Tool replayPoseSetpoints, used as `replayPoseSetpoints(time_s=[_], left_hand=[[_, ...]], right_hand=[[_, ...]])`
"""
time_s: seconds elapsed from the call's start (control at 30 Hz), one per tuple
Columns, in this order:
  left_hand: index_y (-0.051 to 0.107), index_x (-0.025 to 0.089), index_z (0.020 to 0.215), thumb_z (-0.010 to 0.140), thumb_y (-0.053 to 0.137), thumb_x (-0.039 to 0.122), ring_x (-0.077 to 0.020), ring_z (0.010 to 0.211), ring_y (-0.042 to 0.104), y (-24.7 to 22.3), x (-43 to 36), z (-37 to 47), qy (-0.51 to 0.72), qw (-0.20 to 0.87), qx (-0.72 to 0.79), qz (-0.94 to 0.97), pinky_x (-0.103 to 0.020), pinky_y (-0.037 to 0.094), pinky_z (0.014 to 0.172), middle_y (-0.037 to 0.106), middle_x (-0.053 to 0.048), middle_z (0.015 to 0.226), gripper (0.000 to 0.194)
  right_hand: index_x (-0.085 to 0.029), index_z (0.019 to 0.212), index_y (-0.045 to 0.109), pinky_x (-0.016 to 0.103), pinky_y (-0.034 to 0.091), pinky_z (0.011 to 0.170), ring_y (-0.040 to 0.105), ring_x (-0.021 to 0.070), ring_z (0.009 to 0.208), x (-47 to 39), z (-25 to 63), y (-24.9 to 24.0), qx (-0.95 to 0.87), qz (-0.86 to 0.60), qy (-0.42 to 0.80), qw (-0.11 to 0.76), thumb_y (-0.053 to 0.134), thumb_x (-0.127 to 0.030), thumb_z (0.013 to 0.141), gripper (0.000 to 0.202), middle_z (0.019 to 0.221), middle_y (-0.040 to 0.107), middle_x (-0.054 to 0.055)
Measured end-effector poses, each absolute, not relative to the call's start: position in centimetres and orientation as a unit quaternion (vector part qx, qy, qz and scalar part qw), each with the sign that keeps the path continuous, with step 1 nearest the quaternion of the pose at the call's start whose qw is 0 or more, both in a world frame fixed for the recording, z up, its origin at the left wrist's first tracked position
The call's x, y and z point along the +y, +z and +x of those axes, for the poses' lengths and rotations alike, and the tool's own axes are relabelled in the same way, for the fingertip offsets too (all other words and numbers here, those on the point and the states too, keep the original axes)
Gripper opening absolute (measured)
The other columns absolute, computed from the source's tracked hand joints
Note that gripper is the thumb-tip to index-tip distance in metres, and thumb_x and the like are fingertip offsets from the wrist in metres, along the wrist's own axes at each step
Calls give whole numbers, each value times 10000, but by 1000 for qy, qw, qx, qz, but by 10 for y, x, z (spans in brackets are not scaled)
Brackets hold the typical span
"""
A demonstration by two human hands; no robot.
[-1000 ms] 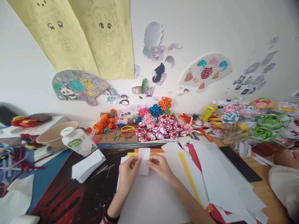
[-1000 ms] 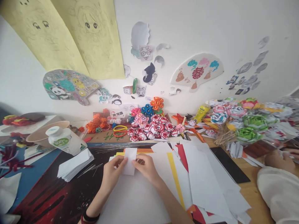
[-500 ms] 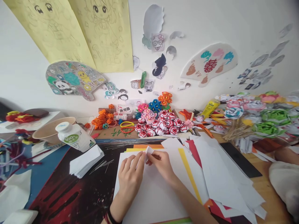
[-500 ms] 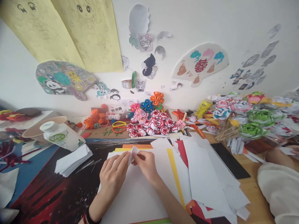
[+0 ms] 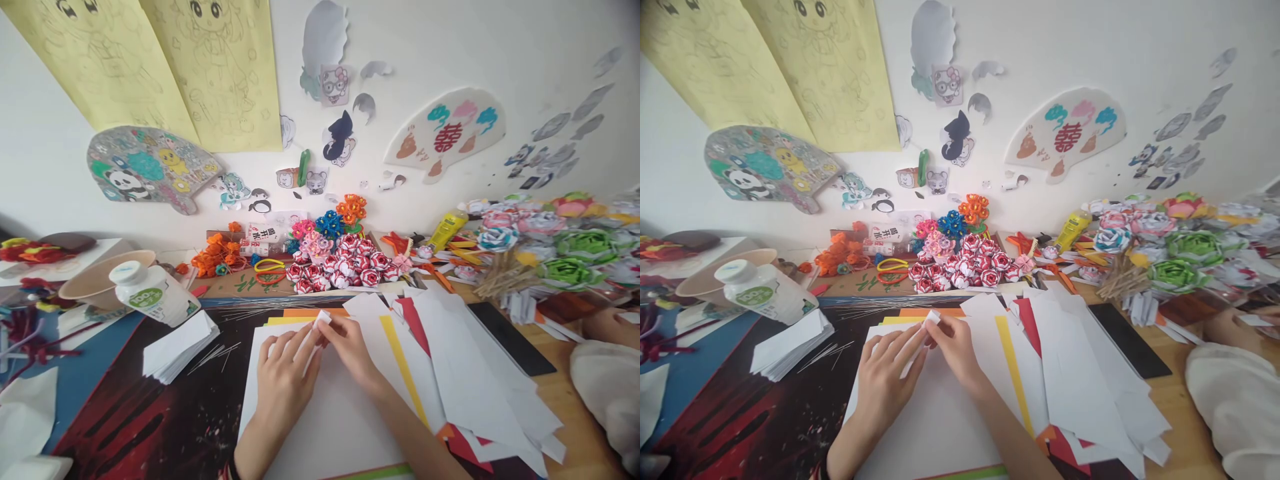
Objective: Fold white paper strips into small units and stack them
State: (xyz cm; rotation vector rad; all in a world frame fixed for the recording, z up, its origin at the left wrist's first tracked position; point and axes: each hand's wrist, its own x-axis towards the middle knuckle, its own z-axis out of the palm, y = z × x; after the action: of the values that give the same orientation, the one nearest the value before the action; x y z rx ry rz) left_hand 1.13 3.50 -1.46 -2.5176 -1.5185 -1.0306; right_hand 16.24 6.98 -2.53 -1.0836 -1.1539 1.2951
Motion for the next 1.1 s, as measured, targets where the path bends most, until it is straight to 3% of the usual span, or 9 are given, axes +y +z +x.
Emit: replayPoseSetpoints(time_s=[0.13,0.33,0.5,0.73,1.1], left_hand=[[648,238,1042,894,529,328,-202,876,641,-4,40,12,-430,-226,-550,-679,-328,443,807,709,-52,1047,210],[657,192,972,839,587,408,-188,799,633,-5,48,11,-409,-439,-519,-609,-279,458,712,707,-61,973,263],[708,185,928,838,575,439,-173,719,564,-5,46,14,-387,-442,-518,-621,-272,432,693,707,-44,835,301],[696,180,768,837,570,449,-152,653,495,-8,44,17,-401,-422,-524,-621,-248,383,646,645,-16,694,304],[636,162,698,838,573,444,-128,622,479,-14,42,20,-418,-448,-529,-587,-219,365,596,591,1,649,322]], right_hand=[[-135,815,659,241,454,539,580,140,574,69,164,-25,-506,-450,541,499,604,-448,835,319,637,613,29],[-163,827,669,230,417,582,526,132,678,65,163,-18,-559,-440,493,502,592,-444,843,291,804,575,34],[-162,687,632,242,404,601,505,143,689,63,164,-12,-582,-450,456,501,562,-453,859,345,744,527,28],[-163,679,661,251,385,551,467,142,616,62,164,-15,-592,-467,434,492,535,-517,856,415,653,534,31],[-166,580,562,244,328,524,426,119,565,63,164,-12,-607,-468,428,479,556,-466,852,405,584,455,-9]])
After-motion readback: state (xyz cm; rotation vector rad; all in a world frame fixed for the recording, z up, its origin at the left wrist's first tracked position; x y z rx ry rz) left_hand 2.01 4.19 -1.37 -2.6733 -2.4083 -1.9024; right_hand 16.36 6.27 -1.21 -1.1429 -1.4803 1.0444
